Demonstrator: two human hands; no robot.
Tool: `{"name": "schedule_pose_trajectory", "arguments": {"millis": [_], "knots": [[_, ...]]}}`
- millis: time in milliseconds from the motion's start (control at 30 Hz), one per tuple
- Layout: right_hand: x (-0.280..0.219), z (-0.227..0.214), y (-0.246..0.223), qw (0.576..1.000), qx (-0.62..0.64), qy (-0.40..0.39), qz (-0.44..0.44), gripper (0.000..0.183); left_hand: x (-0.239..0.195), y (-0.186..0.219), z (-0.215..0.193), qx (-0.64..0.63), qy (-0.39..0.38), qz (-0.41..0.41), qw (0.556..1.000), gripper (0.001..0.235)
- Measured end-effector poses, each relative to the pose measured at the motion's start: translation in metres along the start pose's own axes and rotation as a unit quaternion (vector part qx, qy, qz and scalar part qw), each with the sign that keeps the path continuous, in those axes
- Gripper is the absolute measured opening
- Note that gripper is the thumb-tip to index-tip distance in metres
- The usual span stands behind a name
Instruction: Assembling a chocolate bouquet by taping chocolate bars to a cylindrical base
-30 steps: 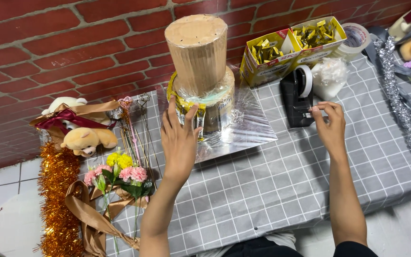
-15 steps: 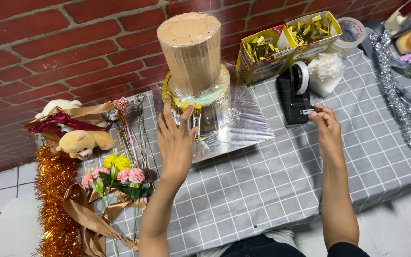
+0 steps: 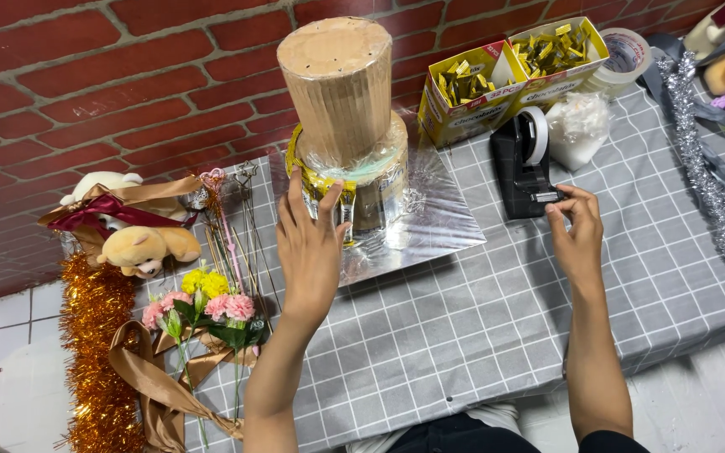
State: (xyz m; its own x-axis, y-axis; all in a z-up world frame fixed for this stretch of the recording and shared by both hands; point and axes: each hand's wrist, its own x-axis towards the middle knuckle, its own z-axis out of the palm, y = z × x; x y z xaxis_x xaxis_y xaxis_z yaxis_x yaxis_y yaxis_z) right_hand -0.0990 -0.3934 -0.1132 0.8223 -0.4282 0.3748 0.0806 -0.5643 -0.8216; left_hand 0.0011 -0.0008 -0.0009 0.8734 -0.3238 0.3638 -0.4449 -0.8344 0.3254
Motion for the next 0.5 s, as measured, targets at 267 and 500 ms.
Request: {"name": "schedule_pose_trajectory", "arguments": {"millis": [267, 500], "knots": [[-0.002, 0.004, -0.013, 0.995, -0.069, 0.067, -0.035, 0.009, 0.0, 0.002, -0.003, -0.002, -0.002, -0.001, 1.0, 0.064], [0.003, 0.022, -0.068, 0.996, 0.083, -0.014, -0.023, 0.025, 0.0, -0.001, -0.002, 0.003, -0.001, -0.001, 1.0, 0.064]]}}
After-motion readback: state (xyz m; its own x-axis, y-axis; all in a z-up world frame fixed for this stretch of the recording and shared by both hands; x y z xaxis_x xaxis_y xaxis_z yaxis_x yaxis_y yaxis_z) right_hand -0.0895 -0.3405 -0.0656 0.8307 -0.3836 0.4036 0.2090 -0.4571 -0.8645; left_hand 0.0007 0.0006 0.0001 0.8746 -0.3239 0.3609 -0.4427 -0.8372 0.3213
